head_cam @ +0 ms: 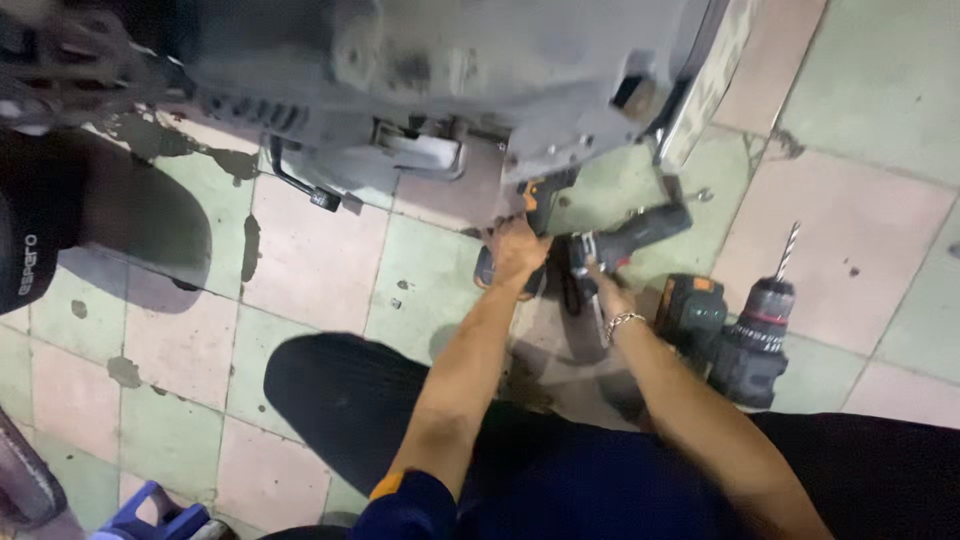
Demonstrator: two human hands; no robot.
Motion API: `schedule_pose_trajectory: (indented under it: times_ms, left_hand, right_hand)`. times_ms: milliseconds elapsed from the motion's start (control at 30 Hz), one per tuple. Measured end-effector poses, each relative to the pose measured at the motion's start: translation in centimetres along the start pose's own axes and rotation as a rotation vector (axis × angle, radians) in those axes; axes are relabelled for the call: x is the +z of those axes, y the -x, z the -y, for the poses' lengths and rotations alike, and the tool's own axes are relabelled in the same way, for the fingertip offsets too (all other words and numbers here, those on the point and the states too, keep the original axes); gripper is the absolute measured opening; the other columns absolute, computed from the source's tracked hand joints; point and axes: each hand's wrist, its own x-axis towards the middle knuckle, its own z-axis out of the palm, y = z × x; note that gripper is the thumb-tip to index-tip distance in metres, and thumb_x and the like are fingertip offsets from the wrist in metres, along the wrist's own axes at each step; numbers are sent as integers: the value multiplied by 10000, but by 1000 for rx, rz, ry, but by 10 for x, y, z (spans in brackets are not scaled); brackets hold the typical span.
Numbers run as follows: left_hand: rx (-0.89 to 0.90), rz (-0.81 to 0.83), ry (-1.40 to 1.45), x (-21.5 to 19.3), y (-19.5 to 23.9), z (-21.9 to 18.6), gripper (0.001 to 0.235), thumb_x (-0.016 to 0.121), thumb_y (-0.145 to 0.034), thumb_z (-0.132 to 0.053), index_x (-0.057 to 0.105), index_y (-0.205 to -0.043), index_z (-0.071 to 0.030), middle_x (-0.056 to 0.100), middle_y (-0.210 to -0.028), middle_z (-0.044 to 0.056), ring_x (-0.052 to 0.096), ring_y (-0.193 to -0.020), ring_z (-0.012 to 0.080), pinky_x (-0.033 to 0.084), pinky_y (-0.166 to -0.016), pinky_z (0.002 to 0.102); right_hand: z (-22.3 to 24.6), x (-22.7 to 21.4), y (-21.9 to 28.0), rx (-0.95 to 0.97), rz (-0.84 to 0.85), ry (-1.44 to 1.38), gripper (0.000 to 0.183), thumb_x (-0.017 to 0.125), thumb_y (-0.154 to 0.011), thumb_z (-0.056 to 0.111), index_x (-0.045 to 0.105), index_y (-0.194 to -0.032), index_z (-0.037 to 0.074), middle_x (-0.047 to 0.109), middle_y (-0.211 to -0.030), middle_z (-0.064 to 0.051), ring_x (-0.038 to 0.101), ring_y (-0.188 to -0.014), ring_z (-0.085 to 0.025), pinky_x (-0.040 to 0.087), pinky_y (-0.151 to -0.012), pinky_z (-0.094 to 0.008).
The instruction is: The person uses a power drill to remove screws from the rear undercarriage of a scooter. They then use a ratchet wrench to loosen and remove bolts from a metal plate, detaching the plate from the frame.
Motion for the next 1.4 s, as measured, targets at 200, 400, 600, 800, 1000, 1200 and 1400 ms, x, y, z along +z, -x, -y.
schedule_pose_trajectory:
  times_ms: [200, 400, 600, 800, 1000, 1200, 1400]
  left_hand:
    - [-38, 105, -94, -32, 20, 61, 706, 751, -752, -534, 636, -1296, -98, 669, -1269, 129, 555, -1277, 306, 351, -1109, 536]
    - [-125, -58, -130, -42, 41, 130, 597, 791, -758, -448, 683, -1214, -77, 688, -1201, 140, 528, -1253, 330, 316, -1102, 564]
    - [-257, 14, -86, -42, 47, 139, 562, 794, -781, -441, 700, -1164, -41, 702, -1178, 153, 530, -1267, 333, 346, -1126, 548]
    - [-25, -309, -150, -52, 50, 83, 503, 765, -798, -331, 667, -1166, -2, 678, -1166, 189, 596, -1147, 361, 456, -982, 534]
    - [593, -216, 292, 34, -72, -87, 442, 688, -889, -241, 653, -1287, -53, 687, -1168, 208, 646, -1092, 399, 528, -957, 492]
    - [595, -211, 461, 98, -152, -169, 373, 598, -965, -312, 656, -1266, -100, 711, -1195, 227, 666, -1103, 400, 529, -945, 511]
    - [518, -155, 158, 95, -147, -133, 320, 543, -999, -260, 663, -1210, -52, 682, -1232, 245, 650, -1141, 416, 501, -978, 521]
  right_hand:
    - [-3, -42, 41, -64, -197, -226, 620, 709, -912, 666, 766, -961, 50, 496, -667, 38, 385, -497, -67, 271, -435, -270]
    - [12, -63, 66, -64, -181, -743, 513, 725, -890, 631, 665, -823, 126, 512, -602, 27, 407, -424, -105, 276, -387, -283]
    - [-1, -47, 49, -110, -310, -461, 498, 738, -930, 604, 738, -942, 106, 474, -699, 16, 415, -567, -122, 285, -483, -305]
    - [-57, -9, 25, -131, -160, -247, 622, 726, -893, 626, 651, -1253, 125, 667, -1191, -76, 615, -1094, -266, 460, -937, -391]
    - [-86, 4, 19, -194, -193, 158, 558, 673, -910, 606, 744, -1166, 115, 747, -1103, -164, 683, -1006, -310, 498, -892, -407]
    - [-22, -3, 87, -488, -392, 55, 599, 818, -794, 285, 604, -1268, -13, 731, -1099, -212, 706, -979, -282, 543, -853, -382]
    - [131, -38, 221, -737, -206, -60, 416, 762, -859, 202, 653, -1218, 22, 757, -1032, -151, 736, -917, -216, 568, -824, -324]
